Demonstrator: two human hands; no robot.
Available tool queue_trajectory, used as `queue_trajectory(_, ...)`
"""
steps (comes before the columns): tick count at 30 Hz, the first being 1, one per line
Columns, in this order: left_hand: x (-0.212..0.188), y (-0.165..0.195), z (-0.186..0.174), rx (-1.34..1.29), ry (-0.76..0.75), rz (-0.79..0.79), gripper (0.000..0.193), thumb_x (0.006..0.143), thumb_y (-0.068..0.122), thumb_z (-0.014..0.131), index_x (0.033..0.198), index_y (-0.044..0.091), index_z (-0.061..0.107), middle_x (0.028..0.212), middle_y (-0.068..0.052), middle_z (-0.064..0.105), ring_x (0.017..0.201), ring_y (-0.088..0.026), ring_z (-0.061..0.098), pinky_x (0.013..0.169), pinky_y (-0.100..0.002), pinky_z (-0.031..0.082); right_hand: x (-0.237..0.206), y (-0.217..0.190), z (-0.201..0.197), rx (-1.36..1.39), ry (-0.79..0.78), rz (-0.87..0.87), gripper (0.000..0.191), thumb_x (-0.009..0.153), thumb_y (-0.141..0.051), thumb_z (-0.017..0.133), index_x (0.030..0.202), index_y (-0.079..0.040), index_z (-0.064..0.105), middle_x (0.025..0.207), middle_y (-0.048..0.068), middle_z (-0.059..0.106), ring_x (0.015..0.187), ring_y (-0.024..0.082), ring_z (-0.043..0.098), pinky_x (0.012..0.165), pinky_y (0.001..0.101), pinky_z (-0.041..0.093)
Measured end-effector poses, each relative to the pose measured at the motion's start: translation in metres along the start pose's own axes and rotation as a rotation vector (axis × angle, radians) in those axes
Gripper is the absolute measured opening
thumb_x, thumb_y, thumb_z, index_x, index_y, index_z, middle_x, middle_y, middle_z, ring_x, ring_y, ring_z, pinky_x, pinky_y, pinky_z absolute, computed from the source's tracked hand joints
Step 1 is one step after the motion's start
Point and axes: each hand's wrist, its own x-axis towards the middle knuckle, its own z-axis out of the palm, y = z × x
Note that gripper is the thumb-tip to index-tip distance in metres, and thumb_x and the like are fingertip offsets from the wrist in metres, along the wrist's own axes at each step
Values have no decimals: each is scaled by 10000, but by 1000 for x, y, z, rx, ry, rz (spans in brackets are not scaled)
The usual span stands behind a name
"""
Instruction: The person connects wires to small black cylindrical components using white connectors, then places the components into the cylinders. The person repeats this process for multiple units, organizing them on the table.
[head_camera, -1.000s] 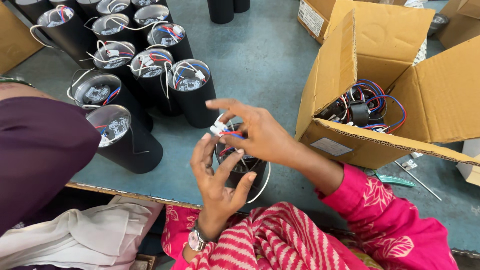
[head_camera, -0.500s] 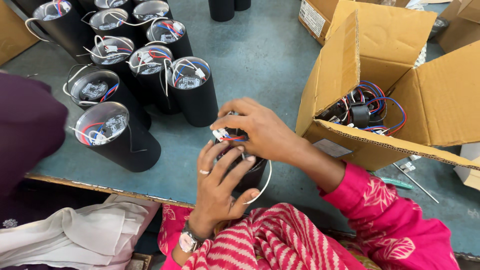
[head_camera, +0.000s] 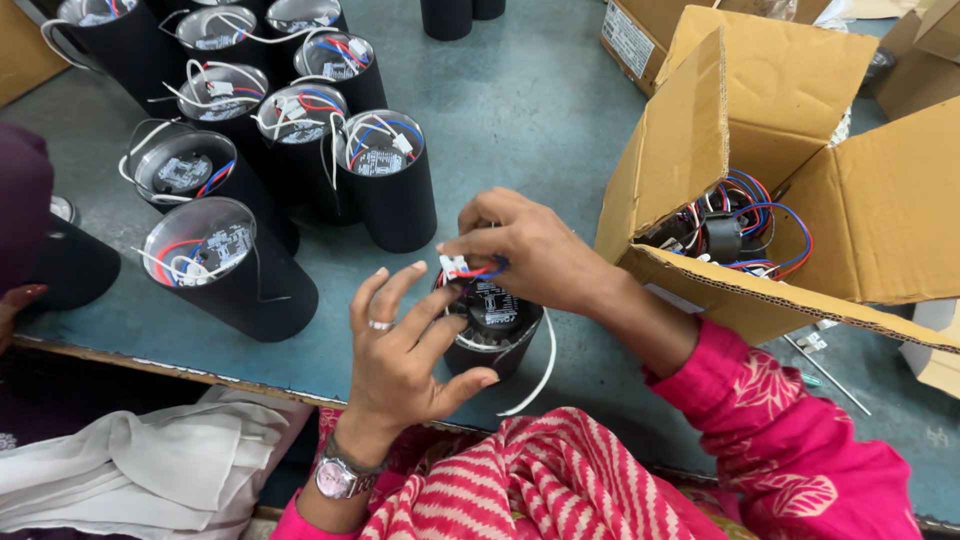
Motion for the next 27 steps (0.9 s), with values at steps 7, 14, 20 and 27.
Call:
queue_trajectory(7,2,-4,7,-90,22,-3,521,859,539,749,948,26,724,1115,-141,676,1233,-397,583,1116,-594,413,-1,-13,-22,-7,-259,-107,601,674,-21,744,1270,-22,669,1141,164,620,1095,350,593,929,424,512)
queue_trajectory(14,4,0,9,-171,34,-33,473,855,434,800,940,-21,700,1084,-175,679,1231,-424,593,1045,-492,495,-9,-31,-27,-168,-265,-126,571,810,-112,678,1366,-9,602,1224,135,663,1210,323,581,1028,438,458)
queue_trajectory(20,5,2,9,-158,31,-31,456,844,404,810,944,-27,696,1041,-171,688,1216,-436,608,1056,-502,503,-14,-37,-30,-215,-244,-118,463,837,-96,631,1300,-92,648,1274,70,710,1218,268,608,1020,425,470)
queue_trajectory(27,-15,6,15,-237,196,-93,476,813,324,934,1080,11,694,1186,-156,629,1250,-348,672,996,-394,581,-5,-33,-29,-157,-278,-200,469,830,-95,641,1298,-96,671,1230,112,644,1135,304,629,907,398,543)
